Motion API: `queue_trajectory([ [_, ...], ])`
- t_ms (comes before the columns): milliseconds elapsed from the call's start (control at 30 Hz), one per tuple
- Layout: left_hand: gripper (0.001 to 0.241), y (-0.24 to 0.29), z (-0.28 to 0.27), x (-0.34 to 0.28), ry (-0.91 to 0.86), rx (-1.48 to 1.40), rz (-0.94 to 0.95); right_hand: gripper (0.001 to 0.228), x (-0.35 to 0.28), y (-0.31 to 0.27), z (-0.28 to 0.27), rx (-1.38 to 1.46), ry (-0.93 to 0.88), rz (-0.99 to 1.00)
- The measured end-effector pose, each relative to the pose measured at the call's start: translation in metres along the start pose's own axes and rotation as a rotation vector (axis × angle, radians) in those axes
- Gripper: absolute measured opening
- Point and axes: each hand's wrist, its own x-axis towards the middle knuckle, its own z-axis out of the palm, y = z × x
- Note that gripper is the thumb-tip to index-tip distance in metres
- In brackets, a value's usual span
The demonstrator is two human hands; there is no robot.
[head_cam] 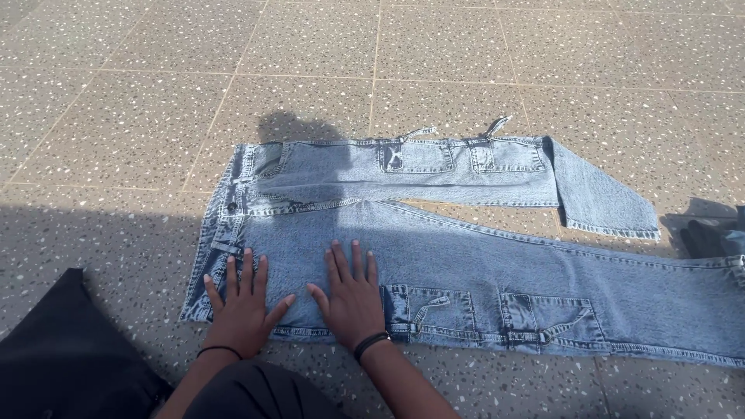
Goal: The person folds a pair of blue denim jeans while sitting on the ground.
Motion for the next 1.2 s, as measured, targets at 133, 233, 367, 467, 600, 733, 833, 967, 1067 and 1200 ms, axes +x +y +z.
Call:
queue_trajectory([
  [133,0.096,0.004,0.005,0.002,-0.054,-0.036,-0.04,0.077,-0.004,0.047,-0.016,-0.168,-0.02,0.166],
  [233,0.096,0.001,0.011,0.003,-0.049,-0.016,-0.029,0.08,-0.018,0.088,-0.032,-0.283,-0.008,0.274],
  [367,0.097,-0.001,0.012,0.004,-0.083,0.006,-0.046,0.081,-0.052,0.153,-0.058,-0.367,0.037,0.38],
  [467,0.097,-0.001,0.011,0.006,-0.112,-0.003,-0.039,0.083,-0.077,0.19,-0.079,-0.401,0.021,0.454],
  [600,0.097,-0.002,0.008,0.005,-0.175,0.02,-0.055,0.088,-0.099,0.232,-0.092,-0.42,0.03,0.517],
  [733,0.097,-0.003,0.013,0.007,-0.145,-0.004,-0.044,0.092,-0.119,0.266,-0.12,-0.439,-0.004,0.628],
  [833,0.096,-0.004,0.013,0.005,-0.142,0.014,-0.041,0.094,-0.142,0.299,-0.138,-0.421,-0.029,0.663],
  [967,0.097,-0.004,0.013,0.005,-0.091,-0.009,-0.013,0.101,-0.173,0.354,-0.162,-0.371,-0.038,0.597],
  [1067,0.097,-0.007,0.016,0.004,-0.136,0.017,-0.041,0.108,-0.197,0.401,-0.183,-0.376,-0.069,0.63],
  [1200,0.097,-0.011,0.015,0.007,-0.084,0.004,-0.025,0.116,-0.216,0.433,-0.199,-0.4,-0.065,0.82],
])
